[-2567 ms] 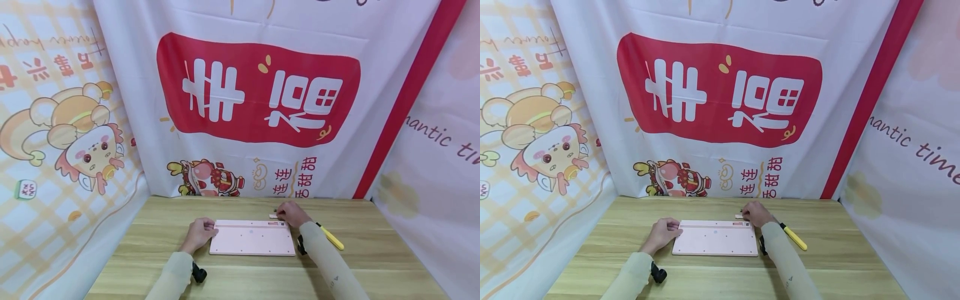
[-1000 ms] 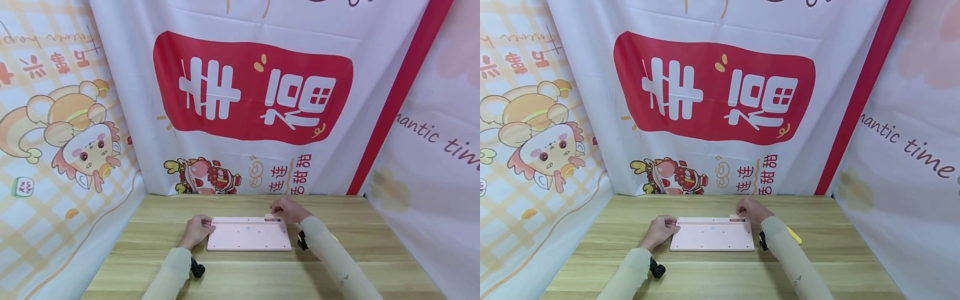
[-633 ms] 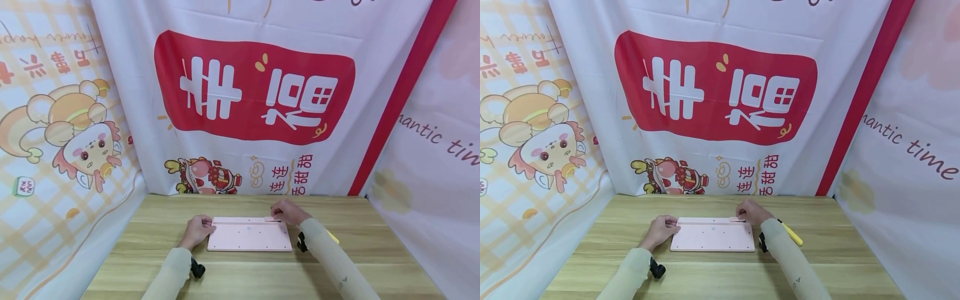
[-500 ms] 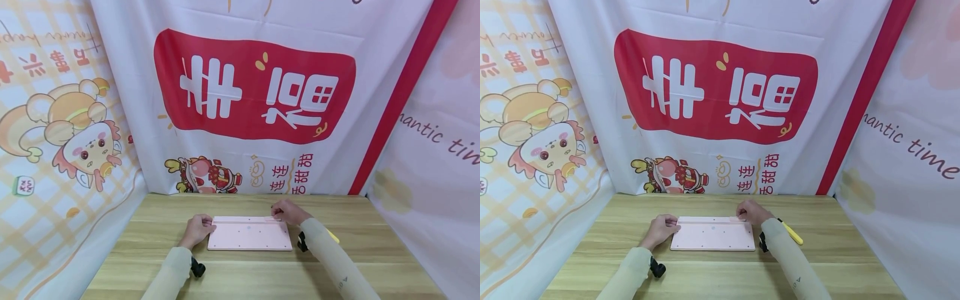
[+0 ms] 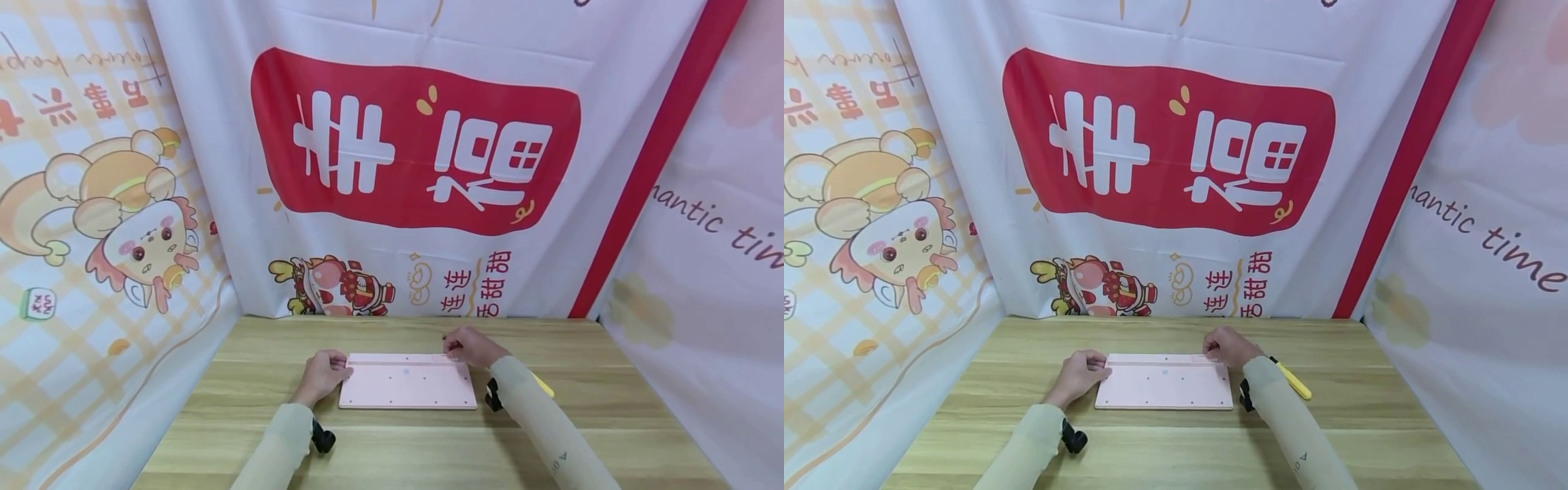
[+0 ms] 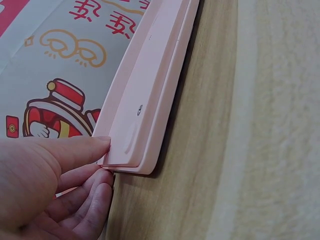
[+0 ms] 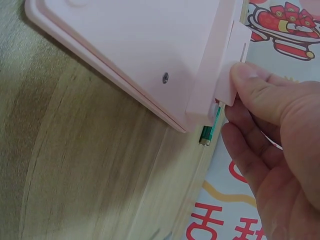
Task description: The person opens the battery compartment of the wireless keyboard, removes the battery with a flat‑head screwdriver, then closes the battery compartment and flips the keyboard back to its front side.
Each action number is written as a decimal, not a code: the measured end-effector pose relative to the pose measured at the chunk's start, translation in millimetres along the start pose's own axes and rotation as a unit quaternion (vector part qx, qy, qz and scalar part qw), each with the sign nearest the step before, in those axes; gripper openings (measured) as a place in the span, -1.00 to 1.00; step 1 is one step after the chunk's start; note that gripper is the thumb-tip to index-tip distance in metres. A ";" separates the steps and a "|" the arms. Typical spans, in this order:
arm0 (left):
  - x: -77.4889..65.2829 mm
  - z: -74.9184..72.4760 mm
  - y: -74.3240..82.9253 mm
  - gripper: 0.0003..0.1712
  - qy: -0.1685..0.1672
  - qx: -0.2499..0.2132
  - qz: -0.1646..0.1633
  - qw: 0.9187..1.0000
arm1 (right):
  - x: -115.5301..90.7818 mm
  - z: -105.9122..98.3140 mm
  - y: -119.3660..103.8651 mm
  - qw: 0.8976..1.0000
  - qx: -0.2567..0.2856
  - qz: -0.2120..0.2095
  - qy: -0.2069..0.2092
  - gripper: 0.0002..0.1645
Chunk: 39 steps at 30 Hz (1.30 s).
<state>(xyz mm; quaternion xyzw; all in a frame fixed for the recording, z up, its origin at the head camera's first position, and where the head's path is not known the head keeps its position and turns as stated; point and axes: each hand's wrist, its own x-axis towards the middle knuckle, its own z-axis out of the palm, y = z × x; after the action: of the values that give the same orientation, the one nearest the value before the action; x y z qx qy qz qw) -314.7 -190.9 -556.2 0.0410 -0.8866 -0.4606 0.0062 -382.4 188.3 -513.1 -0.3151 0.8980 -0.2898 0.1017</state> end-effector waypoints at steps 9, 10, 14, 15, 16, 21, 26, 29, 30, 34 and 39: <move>0.0 -2.2 0.3 -0.71 0.000 -0.005 0.000 1.000 | 1.0 -1.4 -2.0 1.000 -0.026 0.002 0.008 -0.84; 0.2 -2.4 0.3 -0.71 0.000 -0.006 0.001 1.000 | 1.0 -1.1 -2.4 0.999 -0.037 -0.003 0.009 -0.85; 0.7 -2.6 -0.6 -0.72 0.000 -0.003 0.003 1.000 | 0.1 1.0 -5.8 0.995 -0.096 -0.035 0.019 -0.91; 0.6 -2.7 -0.6 -0.72 -0.001 -0.003 0.003 1.000 | -0.2 1.9 -6.9 0.992 -0.113 -0.043 0.023 -0.92; 0.4 -2.9 -0.4 -0.72 -0.001 -0.003 0.003 1.000 | -0.7 3.0 -8.0 0.990 -0.127 -0.046 0.026 -0.93; -0.9 -4.0 1.0 -0.72 0.000 -0.004 0.001 1.000 | -3.0 8.0 -15.2 0.982 -0.178 -0.054 0.042 -0.77; -2.1 -3.4 3.1 -0.72 0.004 -0.001 0.004 1.000 | -7.0 11.7 -18.9 0.976 -0.207 -0.050 0.051 -0.61; -3.4 -1.6 4.6 -0.72 0.000 -0.003 0.000 1.000 | -11.0 13.9 -19.9 0.975 -0.207 -0.045 0.061 -0.72; -3.9 -1.0 4.9 -0.71 -0.003 -0.002 0.001 1.000 | -12.1 14.5 -20.0 0.975 -0.208 -0.046 0.063 -0.76; -5.0 -0.2 6.0 -0.71 -0.003 0.001 0.003 1.000 | -14.3 16.9 -22.1 0.971 -0.222 -0.053 0.070 -0.86; -4.1 -1.2 5.0 -0.73 0.003 0.002 0.006 1.000 | -13.6 18.4 -26.8 0.965 -0.245 -0.057 0.073 -0.86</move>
<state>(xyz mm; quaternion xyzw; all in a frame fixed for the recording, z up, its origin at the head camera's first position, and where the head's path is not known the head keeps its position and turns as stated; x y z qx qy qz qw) -310.9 -188.6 -551.3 0.0371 -0.8878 -0.4586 0.0110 -351.5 171.4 -512.3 -0.3586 0.9273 -0.0881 -0.0613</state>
